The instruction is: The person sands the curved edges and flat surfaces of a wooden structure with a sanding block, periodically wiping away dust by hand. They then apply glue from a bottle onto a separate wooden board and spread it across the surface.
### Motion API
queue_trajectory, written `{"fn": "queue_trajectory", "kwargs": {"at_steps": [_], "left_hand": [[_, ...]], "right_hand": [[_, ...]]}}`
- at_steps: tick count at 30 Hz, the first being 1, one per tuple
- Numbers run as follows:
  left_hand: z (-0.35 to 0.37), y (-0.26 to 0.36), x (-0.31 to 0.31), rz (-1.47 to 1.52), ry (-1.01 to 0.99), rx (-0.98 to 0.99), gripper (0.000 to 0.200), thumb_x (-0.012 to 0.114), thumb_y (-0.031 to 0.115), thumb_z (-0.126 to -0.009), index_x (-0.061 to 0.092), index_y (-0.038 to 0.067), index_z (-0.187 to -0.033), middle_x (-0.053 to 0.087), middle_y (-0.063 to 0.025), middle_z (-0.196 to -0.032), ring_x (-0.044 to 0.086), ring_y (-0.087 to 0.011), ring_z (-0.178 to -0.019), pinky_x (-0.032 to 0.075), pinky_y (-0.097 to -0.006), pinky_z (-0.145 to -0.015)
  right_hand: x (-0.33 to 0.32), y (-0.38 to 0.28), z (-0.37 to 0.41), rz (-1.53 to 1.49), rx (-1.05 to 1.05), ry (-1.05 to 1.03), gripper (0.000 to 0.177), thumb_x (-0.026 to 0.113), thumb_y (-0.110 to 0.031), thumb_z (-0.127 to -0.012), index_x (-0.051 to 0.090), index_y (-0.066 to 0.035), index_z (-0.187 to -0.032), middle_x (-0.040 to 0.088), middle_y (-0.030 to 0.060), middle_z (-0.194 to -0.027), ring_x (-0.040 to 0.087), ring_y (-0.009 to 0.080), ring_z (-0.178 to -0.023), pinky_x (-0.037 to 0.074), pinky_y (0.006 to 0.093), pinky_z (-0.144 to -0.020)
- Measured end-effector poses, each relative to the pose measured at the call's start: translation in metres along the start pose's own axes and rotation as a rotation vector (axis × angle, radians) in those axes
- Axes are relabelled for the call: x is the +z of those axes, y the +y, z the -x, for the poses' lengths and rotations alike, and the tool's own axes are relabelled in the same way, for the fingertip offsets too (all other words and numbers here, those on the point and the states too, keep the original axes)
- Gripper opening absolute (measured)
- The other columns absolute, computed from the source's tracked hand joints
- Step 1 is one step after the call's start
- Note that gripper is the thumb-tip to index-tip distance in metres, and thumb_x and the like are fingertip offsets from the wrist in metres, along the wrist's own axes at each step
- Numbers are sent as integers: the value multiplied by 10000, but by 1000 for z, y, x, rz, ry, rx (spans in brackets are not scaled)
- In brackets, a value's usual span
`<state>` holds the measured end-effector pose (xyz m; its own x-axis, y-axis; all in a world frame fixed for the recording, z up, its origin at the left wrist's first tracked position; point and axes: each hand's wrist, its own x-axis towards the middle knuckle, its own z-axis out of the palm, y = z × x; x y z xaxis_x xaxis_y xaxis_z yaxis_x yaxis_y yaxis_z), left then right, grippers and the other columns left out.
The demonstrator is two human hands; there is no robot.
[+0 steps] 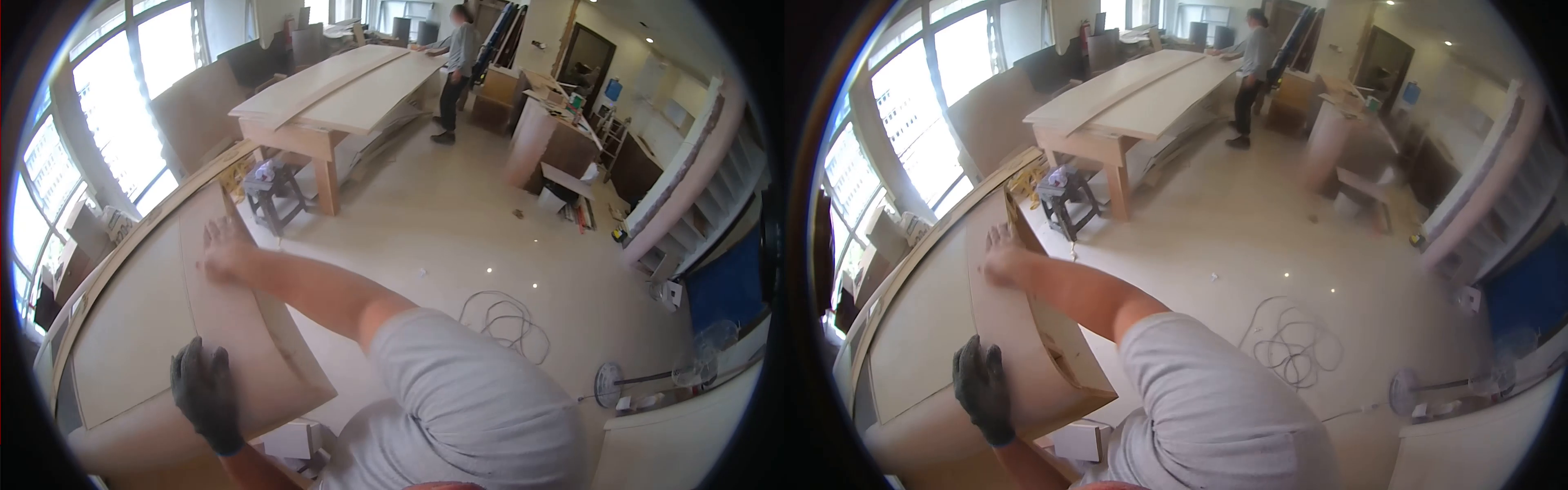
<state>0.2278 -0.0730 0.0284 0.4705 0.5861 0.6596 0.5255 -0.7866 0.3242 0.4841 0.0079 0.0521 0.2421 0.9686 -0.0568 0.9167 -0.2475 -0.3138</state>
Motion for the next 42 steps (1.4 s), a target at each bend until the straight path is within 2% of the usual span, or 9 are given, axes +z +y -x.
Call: {"fn": "queue_trajectory", "kwargs": {"at_steps": [8, 11, 12, 14, 17, 20, 26, 39, 42], "left_hand": [[-5, 12, 0, 240, 27, -183, 307, 770, 180, -944, 713, -42, -1150, 722, -226, -1083, 669, -432, -1032, 533, -502, -956], [-17, 18, -7, 13, -8, -90, 317, 789, 155, -916, 710, -48, -1145, 719, -219, -1091, 679, -386, -1028, 543, -452, -936], [-16, 15, -7, 24, 14, -60, 317, 788, 121, -913, 706, -56, -1162, 716, -218, -1115, 688, -353, -1043, 549, -412, -933], [-12, 10, -2, 21, 48, -113, 315, 800, 116, -901, 714, -54, -1152, 722, -220, -1110, 692, -361, -1042, 552, -409, -937], [-9, 13, -6, -12, 51, -147, 314, 813, 110, -891, 722, -53, -1144, 727, -218, -1101, 697, -359, -1041, 555, -401, -942], [-19, 13, -5, -47, 38, -139, 312, 813, 113, -895, 723, -56, -1142, 730, -213, -1101, 697, -350, -1046, 557, -396, -940], [-15, 14, 1, 0, 137, -143, 307, 831, 176, -870, 737, -23, -1084, 744, -198, -1039, 697, -396, -973, 563, -462, -880], [-15, 18, 0, -137, 130, -209, 307, 788, 218, -909, 743, -19, -1099, 753, -202, -1071, 703, -389, -1023, 565, -455, -926], [-16, 20, 1, -150, 149, -209, 304, 788, 222, -913, 743, -16, -1098, 753, -202, -1069, 704, -383, -1020, 568, -450, -921]], "right_hand": [[6, 6, 17, -7, -137, -46, 876, 381, -530, -1092, 109, 86, -1651, 55, 268, -1751, 20, 395, -1637, 3, 522, -1314], [26, 29, -42, 88, -242, 21, 865, 450, -510, -1064, 202, 94, -1633, 132, 301, -1728, 114, 425, -1619, 43, 517, -1318], [-6, 36, -52, -242, -248, -281, 813, 452, -486, -1058, 310, 103, -1599, 219, 299, -1707, 183, 445, -1594, 71, 516, -1316], [27, 30, -99, -61, -47, 211, 790, 423, -476, -1071, 312, 100, -1601, 230, 275, -1712, 188, 445, -1591, 80, 513, -1315], [6, 18, -43, 78, -97, 39, 842, 330, -520, -1098, 122, 80, -1652, 107, 235, -1755, 67, 407, -1629, 31, 486, -1322], [-4, 13, 3, 54, -168, -59, 834, 355, -510, -1098, 122, 61, -1660, 101, 213, -1762, 60, 405, -1630, 31, 503, -1320], [-5, 38, -104, -9, -84, 41, 850, 330, -533, -1095, 140, 82, -1649, 111, 238, -1754, 60, 408, -1629, 24, 494, -1321], [-1, 34, -110, 52, -209, 10, 817, 316, -547, -1097, 179, 24, -1665, 151, 176, -1763, 93, 332, -1638, 31, 488, -1325], [8, 24, -43, 182, -480, -33, 809, 320, -545, -1098, 198, 22, -1661, 174, 170, -1759, 131, 333, -1632, 51, 465, -1328]]}}
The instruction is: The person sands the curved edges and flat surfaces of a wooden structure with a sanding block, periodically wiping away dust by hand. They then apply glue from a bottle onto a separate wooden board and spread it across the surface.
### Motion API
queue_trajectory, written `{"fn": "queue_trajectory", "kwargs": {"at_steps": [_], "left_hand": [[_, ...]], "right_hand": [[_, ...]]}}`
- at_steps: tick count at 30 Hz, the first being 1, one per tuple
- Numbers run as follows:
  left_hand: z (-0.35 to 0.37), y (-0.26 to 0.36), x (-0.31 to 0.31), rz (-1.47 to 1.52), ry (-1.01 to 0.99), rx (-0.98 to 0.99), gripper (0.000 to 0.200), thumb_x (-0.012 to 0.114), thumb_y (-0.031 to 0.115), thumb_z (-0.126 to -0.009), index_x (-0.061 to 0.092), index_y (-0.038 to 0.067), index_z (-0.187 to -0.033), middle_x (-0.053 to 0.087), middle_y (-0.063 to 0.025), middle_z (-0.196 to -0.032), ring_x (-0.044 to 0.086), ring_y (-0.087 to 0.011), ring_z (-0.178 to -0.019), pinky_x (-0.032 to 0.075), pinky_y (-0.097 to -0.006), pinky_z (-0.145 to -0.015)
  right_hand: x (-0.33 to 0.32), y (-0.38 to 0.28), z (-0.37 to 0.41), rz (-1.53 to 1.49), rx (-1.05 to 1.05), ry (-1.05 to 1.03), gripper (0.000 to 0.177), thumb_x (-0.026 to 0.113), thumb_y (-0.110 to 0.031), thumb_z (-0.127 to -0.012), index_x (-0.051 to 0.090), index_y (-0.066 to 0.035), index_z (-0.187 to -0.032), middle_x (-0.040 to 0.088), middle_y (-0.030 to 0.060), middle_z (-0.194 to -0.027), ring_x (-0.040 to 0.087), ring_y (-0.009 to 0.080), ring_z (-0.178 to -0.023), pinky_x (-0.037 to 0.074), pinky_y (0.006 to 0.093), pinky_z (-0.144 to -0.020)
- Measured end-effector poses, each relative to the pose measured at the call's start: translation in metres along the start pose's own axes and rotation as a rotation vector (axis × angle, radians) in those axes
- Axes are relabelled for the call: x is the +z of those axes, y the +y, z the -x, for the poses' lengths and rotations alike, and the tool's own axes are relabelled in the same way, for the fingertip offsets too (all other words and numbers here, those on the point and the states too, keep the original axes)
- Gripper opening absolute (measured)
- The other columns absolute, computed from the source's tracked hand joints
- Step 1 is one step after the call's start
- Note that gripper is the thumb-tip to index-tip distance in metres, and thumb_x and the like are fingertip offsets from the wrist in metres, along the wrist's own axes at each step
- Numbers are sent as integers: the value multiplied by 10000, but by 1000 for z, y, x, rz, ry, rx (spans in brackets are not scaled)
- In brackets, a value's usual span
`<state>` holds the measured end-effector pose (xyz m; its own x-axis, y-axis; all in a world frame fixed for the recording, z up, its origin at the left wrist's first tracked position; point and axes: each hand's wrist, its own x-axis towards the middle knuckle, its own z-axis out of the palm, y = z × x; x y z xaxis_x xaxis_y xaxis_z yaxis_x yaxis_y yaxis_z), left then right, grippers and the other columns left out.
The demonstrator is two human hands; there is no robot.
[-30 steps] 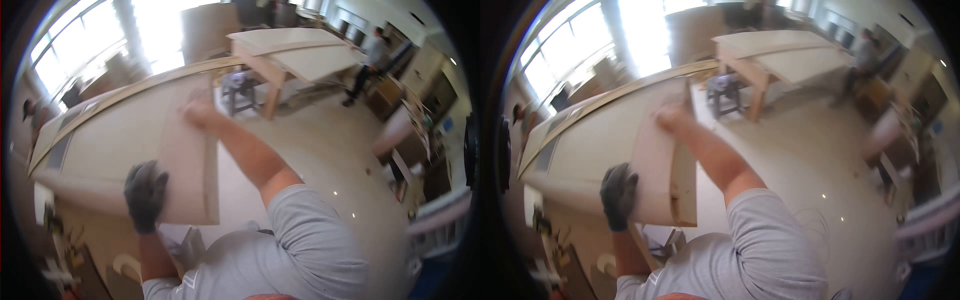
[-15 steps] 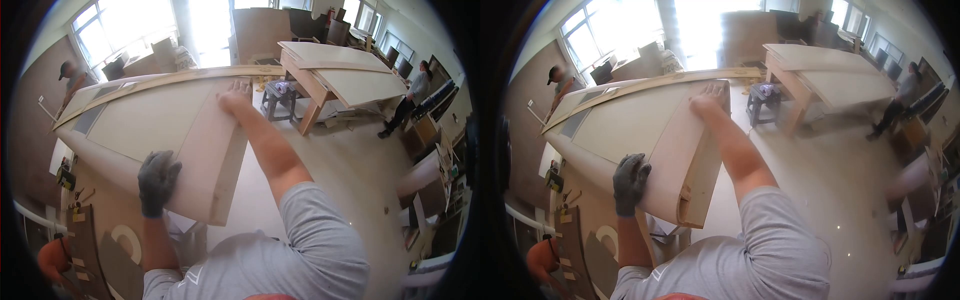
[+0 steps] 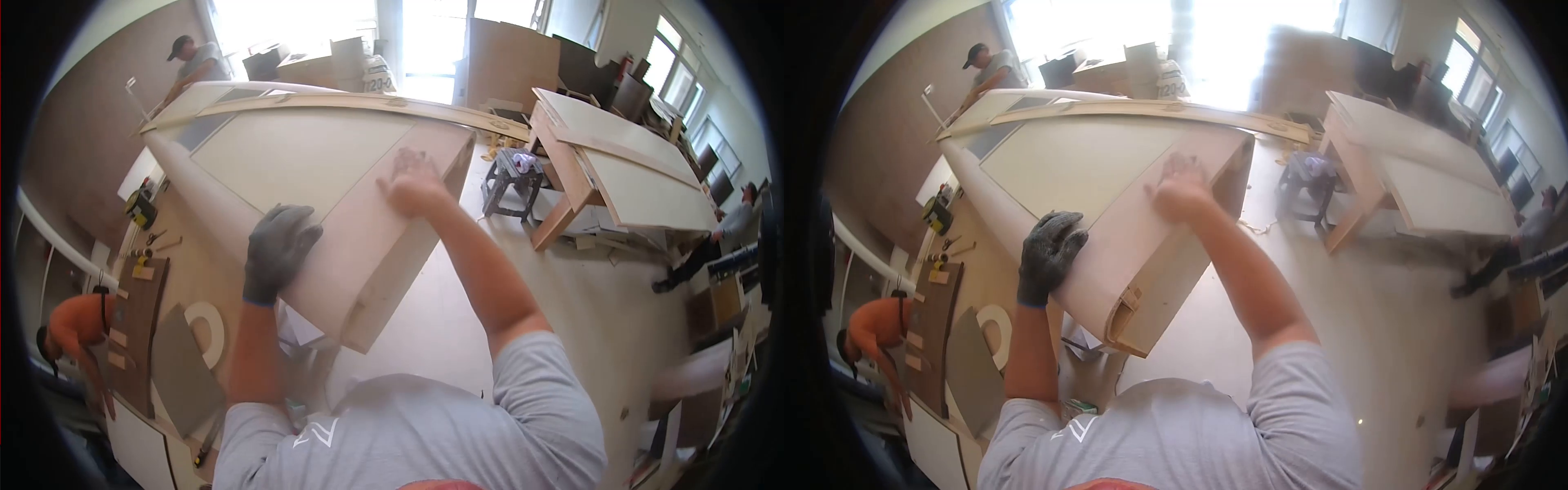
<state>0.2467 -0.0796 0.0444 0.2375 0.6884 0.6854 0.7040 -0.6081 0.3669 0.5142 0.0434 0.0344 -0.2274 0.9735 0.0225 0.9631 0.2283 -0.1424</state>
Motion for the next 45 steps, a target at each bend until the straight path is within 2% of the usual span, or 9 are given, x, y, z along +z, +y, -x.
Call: {"fn": "queue_trajectory", "kwargs": {"at_steps": [18, 22, 25, 29, 34, 36, 39, 42, 45], "left_hand": [[11, -7, -1, -30, 38, -133, 311, 798, 323, -880, 777, 66, -1055, 746, -160, -1024, 704, -356, -1015, 566, -443, -924], [12, -20, 4, -67, 20, -101, 408, 785, 426, -888, 783, 67, -1082, 751, -163, -1081, 695, -358, -1079, 542, -442, -983], [10, -35, 11, -174, -51, 10, 339, 731, 415, -900, 755, 102, -1028, 722, -130, -1045, 684, -336, -1046, 537, -432, -946], [3, -47, 17, -250, 75, -41, 175, 585, 296, -932, 688, 255, -796, 669, 26, -913, 674, -230, -955, 556, -366, -771], [0, -50, 2, -404, -37, 65, 215, 571, 348, -953, 726, 250, -841, 717, 21, -948, 677, -247, -1011, 554, -421, -828], [10, -46, 1, -336, -5, 51, 211, 576, 352, -949, 726, 245, -846, 715, 19, -945, 675, -254, -1010, 549, -426, -843], [10, -48, -2, -294, 38, 25, 186, 581, 339, -938, 712, 250, -840, 688, 16, -922, 672, -259, -1004, 542, -414, -852], [12, -66, 14, -318, 56, 105, 164, 583, 314, -927, 700, 257, -827, 669, -7, -898, 665, -265, -971, 540, -409, -834], [10, -56, 1, -118, 161, 153, 331, 722, 432, -893, 736, 125, -770, 720, -113, -881, 688, -340, -904, 534, -487, -843]], "right_hand": [[-6, 42, 3, 36, -319, 59, 565, 351, -364, -1141, 499, 57, -1488, 468, 249, -1597, 388, 423, -1509, 326, 517, -1223], [51, 12, 51, -80, -349, 538, 430, 550, -131, -962, 603, 30, -1357, 568, 298, -1451, 519, 447, -1387, 422, 555, -1153], [31, 48, 31, -5, -523, 309, 442, 498, -154, -1008, 579, 29, -1401, 544, 294, -1481, 485, 458, -1419, 404, 559, -1166], [5, 6, 31, 72, -160, 130, 681, 343, -456, -1138, 469, 111, -1495, 457, 312, -1571, 439, 446, -1462, 338, 507, -1226], [29, -24, 73, -29, -125, 183, 606, 436, -380, -1098, 425, -18, -1584, 405, 301, -1616, 319, 457, -1545, 235, 584, -1264], [50, 34, 17, 474, -353, 69, 571, 482, -287, -1064, 450, -9, -1561, 482, 318, -1547, 372, 496, -1500, 292, 583, -1241], [-4, -47, 58, 192, -88, 24, 710, 330, -423, -1140, 404, 193, -1486, 398, 382, -1579, 331, 459, -1533, 250, 480, -1282], [49, -40, 72, 405, -240, 403, 523, 454, -334, -1108, 644, 115, -1297, 634, 329, -1363, 562, 478, -1340, 381, 576, -1181], [12, -76, 93, 102, 32, 170, 698, 442, -508, -1093, 524, 65, -1483, 490, 255, -1578, 426, 383, -1499, 327, 480, -1241]]}}
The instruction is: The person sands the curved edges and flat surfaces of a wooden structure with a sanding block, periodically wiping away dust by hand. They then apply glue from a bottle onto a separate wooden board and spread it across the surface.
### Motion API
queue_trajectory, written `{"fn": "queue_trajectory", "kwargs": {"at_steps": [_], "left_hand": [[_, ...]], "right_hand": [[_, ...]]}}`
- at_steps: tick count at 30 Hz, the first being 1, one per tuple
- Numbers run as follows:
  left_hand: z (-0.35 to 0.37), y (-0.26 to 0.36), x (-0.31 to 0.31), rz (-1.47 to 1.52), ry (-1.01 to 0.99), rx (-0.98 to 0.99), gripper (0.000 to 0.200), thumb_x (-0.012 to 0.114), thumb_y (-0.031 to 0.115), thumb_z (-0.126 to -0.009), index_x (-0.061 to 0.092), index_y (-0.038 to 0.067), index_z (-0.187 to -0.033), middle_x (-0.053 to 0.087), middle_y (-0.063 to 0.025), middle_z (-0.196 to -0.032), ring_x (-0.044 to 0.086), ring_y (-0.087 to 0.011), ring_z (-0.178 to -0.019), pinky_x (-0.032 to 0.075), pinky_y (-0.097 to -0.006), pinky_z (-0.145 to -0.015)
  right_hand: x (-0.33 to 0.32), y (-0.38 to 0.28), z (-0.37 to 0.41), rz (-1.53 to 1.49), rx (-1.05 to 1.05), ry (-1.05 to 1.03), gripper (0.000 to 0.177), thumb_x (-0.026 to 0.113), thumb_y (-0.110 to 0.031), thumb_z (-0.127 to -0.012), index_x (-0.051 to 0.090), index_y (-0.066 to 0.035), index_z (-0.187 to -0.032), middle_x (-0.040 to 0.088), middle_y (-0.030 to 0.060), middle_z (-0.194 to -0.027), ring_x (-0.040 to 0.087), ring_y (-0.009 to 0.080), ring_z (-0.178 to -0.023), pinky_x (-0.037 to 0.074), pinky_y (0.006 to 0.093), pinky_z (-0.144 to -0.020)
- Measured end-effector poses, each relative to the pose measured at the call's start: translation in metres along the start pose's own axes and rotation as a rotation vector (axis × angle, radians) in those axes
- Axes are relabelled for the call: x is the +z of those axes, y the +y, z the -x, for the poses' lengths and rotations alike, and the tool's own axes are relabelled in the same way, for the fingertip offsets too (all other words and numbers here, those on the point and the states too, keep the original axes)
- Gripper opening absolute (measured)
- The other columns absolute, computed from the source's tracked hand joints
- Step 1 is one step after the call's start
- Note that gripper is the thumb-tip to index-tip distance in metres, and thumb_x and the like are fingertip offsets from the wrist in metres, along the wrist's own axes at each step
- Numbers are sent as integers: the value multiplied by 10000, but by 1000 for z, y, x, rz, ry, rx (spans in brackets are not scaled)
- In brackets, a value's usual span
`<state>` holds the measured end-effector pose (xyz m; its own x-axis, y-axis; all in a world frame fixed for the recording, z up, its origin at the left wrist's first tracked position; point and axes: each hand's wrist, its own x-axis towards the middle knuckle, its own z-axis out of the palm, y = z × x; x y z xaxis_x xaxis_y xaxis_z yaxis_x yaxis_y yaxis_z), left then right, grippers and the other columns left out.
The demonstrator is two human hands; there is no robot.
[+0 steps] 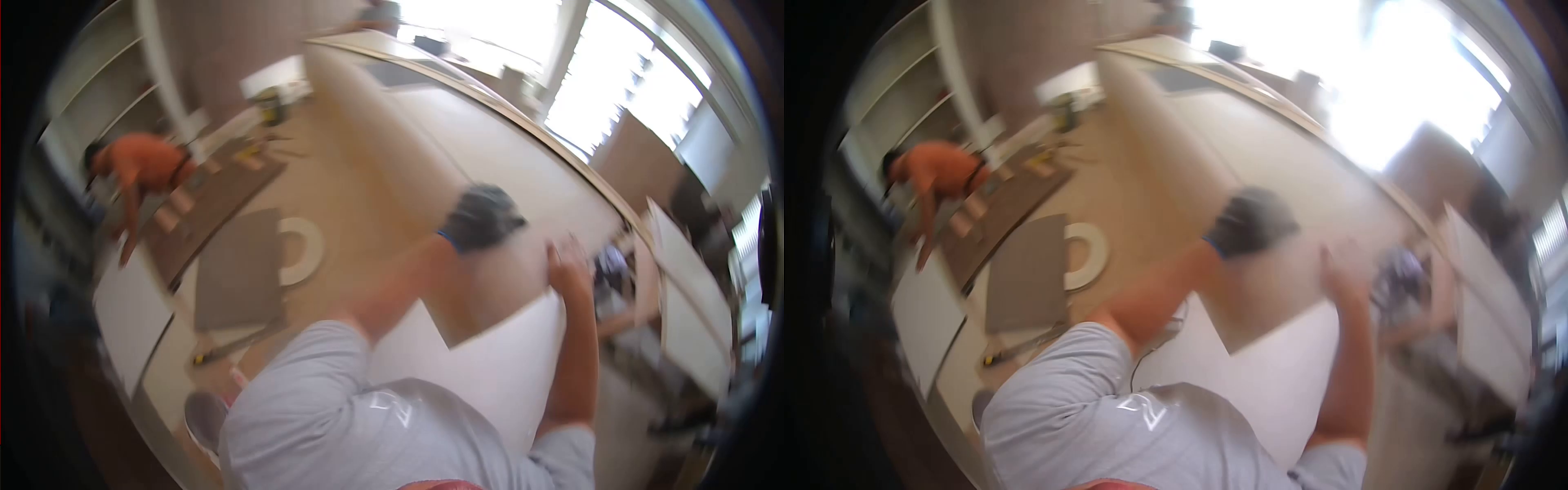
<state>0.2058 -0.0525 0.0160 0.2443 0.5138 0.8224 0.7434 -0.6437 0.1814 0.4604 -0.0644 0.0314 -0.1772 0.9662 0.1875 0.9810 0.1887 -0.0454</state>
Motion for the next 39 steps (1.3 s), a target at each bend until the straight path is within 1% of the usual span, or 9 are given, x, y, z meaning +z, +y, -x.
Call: {"fn": "queue_trajectory", "kwargs": {"at_steps": [2, 4, 7, 13, 19, 25, 27, 34, 39], "left_hand": [[-3, -8, 6, -3, 55, 182, 184, 684, 244, -895, 654, 158, -735, 612, -79, -750, 634, -332, -769, 515, -472, -715], [-5, 3, -6, 89, -83, -71, 257, 697, 324, -932, 665, 123, -775, 683, -92, -837, 665, -358, -876, 537, -493, -802], [-3, 13, -13, 78, -67, -137, 225, 748, 334, -920, 744, 110, -904, 754, -106, -972, 695, -346, -1027, 545, -478, -926], [1, 12, -6, 58, -38, -136, 299, 755, 411, -897, 749, 112, -896, 753, -106, -1000, 690, -341, -1013, 523, -471, -941], [3, 5, 1, 48, -3, -103, 299, 763, 413, -891, 756, 114, -906, 753, -108, -1021, 688, -338, -1031, 521, -474, -961], [-6, 12, -13, 63, -74, -37, 261, 766, 347, -901, 743, 88, -904, 745, -119, -985, 701, -364, -956, 556, -477, -876], [2, -2, 1, 58, 46, 185, 219, 783, 285, -903, 744, 71, -923, 752, -142, -999, 707, -385, -951, 567, -483, -867], [3, 14, -4, 107, -90, -108, 302, 782, 276, -922, 770, 18, -1078, 761, -173, -1117, 706, -370, -1076, 551, -461, -978], [-1, 13, -5, 112, -174, -178, 322, 755, 278, -943, 767, -6, -1094, 758, -182, -1149, 696, -364, -1121, 538, -454, -1006]], "right_hand": [[-29, 1, -18, -86, 105, -125, 711, 424, -526, -1092, 501, 51, -1501, 450, 252, -1605, 406, 380, -1511, 332, 508, -1237], [-34, 9, -27, -49, 59, -245, 725, 402, -530, -1096, 451, 41, -1540, 393, 239, -1646, 361, 377, -1539, 316, 532, -1246], [-9, -8, 3, -133, 246, -121, 796, 365, -572, -1092, 288, -2, -1642, 244, 177, -1737, 236, 355, -1603, 238, 610, -1266], [-10, 17, -24, -216, 298, -126, 815, 355, -597, -1083, 272, -23, -1654, 196, 146, -1758, 188, 336, -1621, 163, 655, -1270], [-16, -15, -5, -87, 320, -158, 848, 340, -606, -1079, 200, -17, -1674, 180, 155, -1761, 183, 348, -1622, 171, 607, -1286], [-5, 27, -50, -218, 305, -196, 833, 351, -609, -1077, 298, 6, -1636, 243, 186, -1735, 228, 363, -1603, 202, 553, -1291], [7, 37, -67, -328, 399, -68, 756, 422, -567, -1072, 440, 5, -1567, 358, 185, -1688, 244, 384, -1590, 143, 637, -1266], [-18, 24, 15, -316, 142, -125, 778, 356, -575, -1093, 329, -8, -1626, 293, 142, -1725, 199, 324, -1614, 111, 604, -1299], [-27, 56, -37, -316, 251, -173, 770, 317, -585, -1098, 280, -54, -1655, 220, 83, -1758, 178, 288, -1625, 117, 635, -1291]]}}
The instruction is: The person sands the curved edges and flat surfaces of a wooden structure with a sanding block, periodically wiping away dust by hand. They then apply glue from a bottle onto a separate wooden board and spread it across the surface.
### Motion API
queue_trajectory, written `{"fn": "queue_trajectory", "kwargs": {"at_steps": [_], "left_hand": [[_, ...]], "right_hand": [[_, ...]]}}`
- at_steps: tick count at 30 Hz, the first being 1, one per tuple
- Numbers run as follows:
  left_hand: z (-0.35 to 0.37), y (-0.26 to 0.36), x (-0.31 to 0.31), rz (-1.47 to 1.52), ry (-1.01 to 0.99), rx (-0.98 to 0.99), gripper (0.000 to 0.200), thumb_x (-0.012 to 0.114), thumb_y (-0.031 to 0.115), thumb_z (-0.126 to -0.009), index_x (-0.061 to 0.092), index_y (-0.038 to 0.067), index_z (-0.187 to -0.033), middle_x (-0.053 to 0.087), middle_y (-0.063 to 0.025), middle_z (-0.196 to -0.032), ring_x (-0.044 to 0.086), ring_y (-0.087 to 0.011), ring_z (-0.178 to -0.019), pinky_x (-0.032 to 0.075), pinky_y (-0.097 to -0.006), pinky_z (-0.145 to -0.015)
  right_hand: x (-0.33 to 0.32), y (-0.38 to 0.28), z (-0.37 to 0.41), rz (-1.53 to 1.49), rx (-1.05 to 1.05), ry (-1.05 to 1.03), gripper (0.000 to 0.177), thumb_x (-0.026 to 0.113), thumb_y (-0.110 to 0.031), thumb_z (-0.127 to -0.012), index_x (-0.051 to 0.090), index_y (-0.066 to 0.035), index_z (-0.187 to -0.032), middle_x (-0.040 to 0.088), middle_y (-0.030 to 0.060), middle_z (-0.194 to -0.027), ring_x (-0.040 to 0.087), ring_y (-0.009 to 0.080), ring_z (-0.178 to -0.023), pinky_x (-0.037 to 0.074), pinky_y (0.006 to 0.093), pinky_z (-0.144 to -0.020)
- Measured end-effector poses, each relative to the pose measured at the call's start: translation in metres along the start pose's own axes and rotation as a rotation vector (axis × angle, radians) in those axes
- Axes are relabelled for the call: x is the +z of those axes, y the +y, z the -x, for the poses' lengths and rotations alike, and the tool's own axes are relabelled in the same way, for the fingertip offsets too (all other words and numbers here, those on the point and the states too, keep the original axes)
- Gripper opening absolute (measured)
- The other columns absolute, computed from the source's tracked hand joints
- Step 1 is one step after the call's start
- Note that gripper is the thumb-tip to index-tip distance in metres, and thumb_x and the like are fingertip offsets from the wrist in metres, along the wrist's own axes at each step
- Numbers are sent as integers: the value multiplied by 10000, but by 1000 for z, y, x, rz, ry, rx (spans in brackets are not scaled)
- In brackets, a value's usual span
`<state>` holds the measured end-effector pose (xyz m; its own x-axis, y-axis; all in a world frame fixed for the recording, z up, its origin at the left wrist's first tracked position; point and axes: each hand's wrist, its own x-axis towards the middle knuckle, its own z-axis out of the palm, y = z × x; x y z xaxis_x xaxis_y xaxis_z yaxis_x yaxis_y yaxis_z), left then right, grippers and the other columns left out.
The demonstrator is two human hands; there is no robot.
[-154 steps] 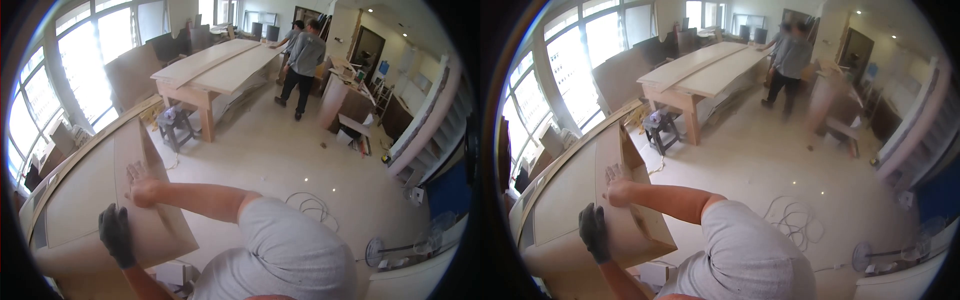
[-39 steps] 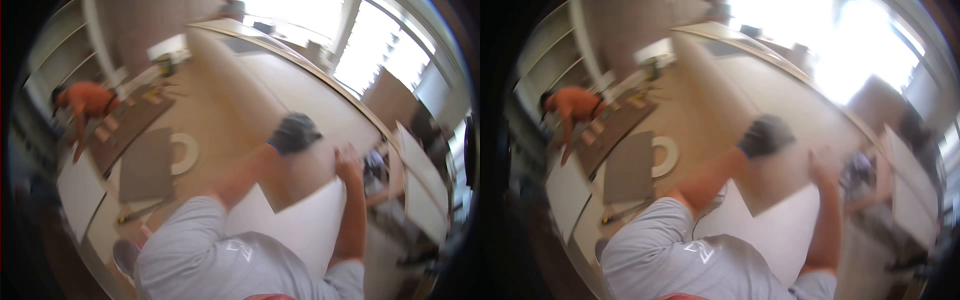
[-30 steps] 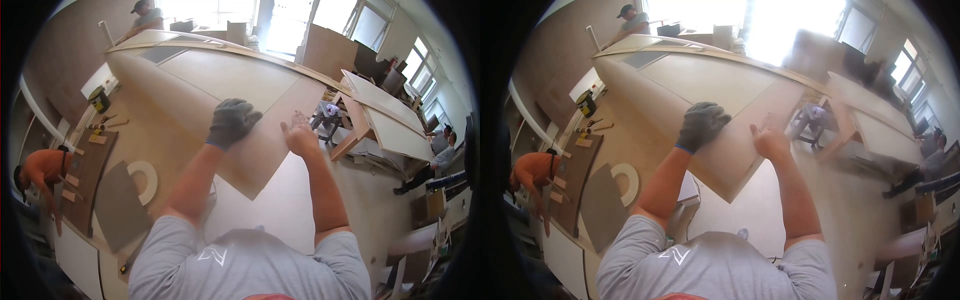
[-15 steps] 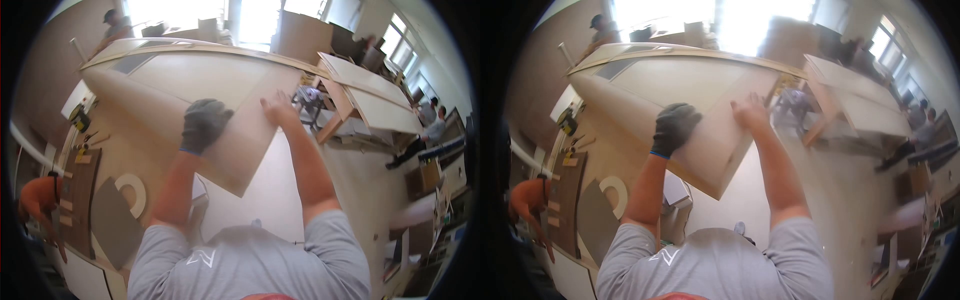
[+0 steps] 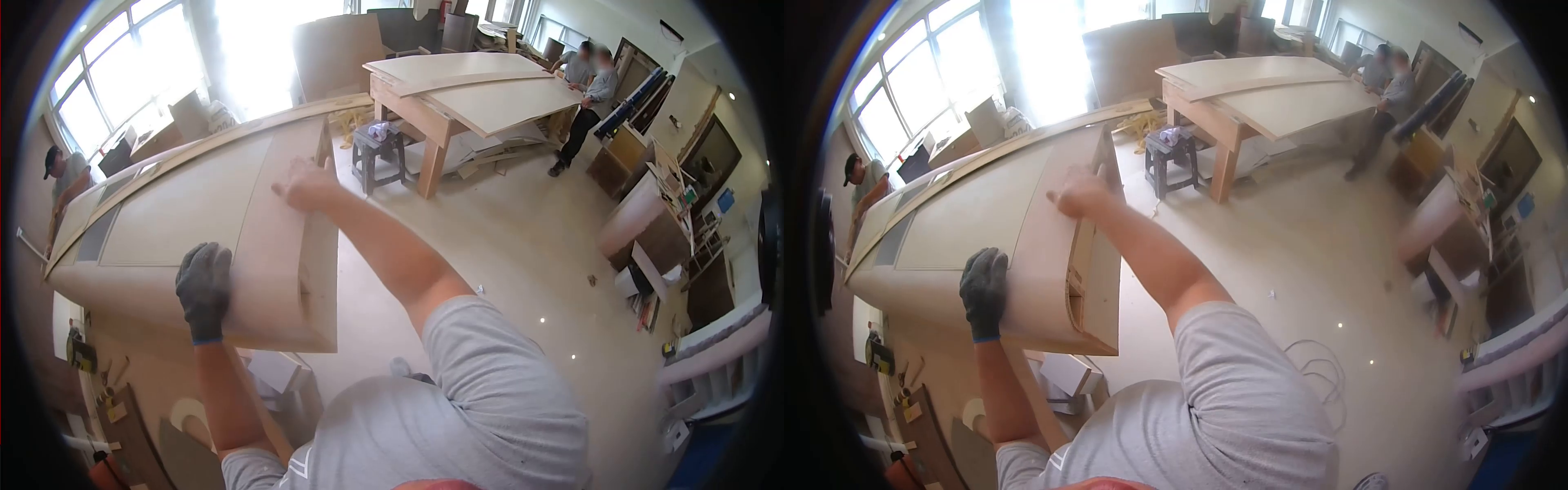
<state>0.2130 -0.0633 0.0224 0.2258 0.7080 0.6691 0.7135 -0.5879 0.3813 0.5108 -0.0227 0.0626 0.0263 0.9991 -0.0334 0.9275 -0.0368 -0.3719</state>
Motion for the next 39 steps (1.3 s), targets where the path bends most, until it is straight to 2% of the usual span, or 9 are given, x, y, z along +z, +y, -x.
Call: {"fn": "queue_trajectory", "kwargs": {"at_steps": [2, 6, 7, 10, 15, 19, 25, 34, 39], "left_hand": [[1, -3, -1, -4, -7, 4, 322, 745, 281, -951, 768, -8, -1093, 756, -185, -1161, 692, -362, -1137, 533, -453, -1017], [-3, 5, -5, 45, -22, 2, 326, 720, 286, -970, 767, -12, -1095, 753, -190, -1168, 682, -360, -1163, 520, -454, -1039], [-1, 7, -6, 66, -32, -1, 329, 714, 287, -974, 766, -14, -1097, 754, -191, -1166, 680, -360, -1167, 517, -455, -1044], [0, 7, -3, 46, -31, -29, 330, 704, 283, -984, 763, -20, -1100, 754, -197, -1156, 681, -365, -1162, 518, -460, -1042], [-4, 6, -5, 7, -20, 36, 331, 707, 286, -986, 766, -24, -1088, 753, -198, -1151, 682, -363, -1159, 521, -455, -1036], [2, 4, -2, 44, -3, 13, 263, 709, 231, -989, 758, -8, -1086, 756, -180, -1127, 693, -357, -1125, 533, -443, -1016], [1, 9, -3, 23, 20, 8, 291, 718, 242, -976, 769, -28, -1069, 762, -193, -1117, 695, -363, -1129, 539, -448, -1012], [3, -1, 0, 41, 19, 66, 291, 724, 257, -987, 770, -19, -1067, 757, -198, -1116, 699, -367, -1118, 545, -448, -1003], [4, 0, 0, 47, 29, 57, 286, 733, 254, -982, 770, -18, -1063, 756, -195, -1123, 704, -363, -1109, 549, -447, -992]], "right_hand": [[36, 1, 10, 12, -63, 123, 766, 300, -585, -1102, 276, -56, -1656, 221, 82, -1759, 170, 289, -1628, 114, 644, -1288], [28, 20, 29, 45, -276, 12, 777, 336, -581, -1096, 276, -43, -1653, 212, 109, -1759, 155, 338, -1626, 134, 598, -1301], [19, 25, 18, 86, -280, 9, 784, 360, -580, -1091, 285, -33, -1647, 223, 113, -1755, 171, 304, -1627, 129, 583, -1306], [3, 0, 0, 4, 10, 33, 795, 325, -583, -1094, 253, -31, -1661, 211, 101, -1761, 190, 273, -1623, 119, 607, -1298], [19, -12, 45, -28, -185, -40, 792, 309, -585, -1097, 203, -60, -1681, 160, 61, -1777, 111, 250, -1642, 64, 630, -1297], [8, -5, 13, -33, 2, 5, 779, 309, -574, -1099, 191, -78, -1688, 131, 50, -1782, 94, 247, -1643, 56, 641, -1295], [19, -21, 54, 0, -92, -52, 807, 307, -586, -1094, 153, -65, -1691, 100, 52, -1787, 63, 251, -1647, 49, 642, -1294], [4, -32, 37, 27, 73, -56, 829, 286, -615, -1088, 143, -65, -1693, 79, 56, -1790, 45, 267, -1648, 34, 642, -1291], [17, -26, 43, 116, -53, -9, 678, 383, -348, -1064, 282, -16, -1646, 201, 102, -1761, 153, 290, -1632, 112, 657, -1283]]}}
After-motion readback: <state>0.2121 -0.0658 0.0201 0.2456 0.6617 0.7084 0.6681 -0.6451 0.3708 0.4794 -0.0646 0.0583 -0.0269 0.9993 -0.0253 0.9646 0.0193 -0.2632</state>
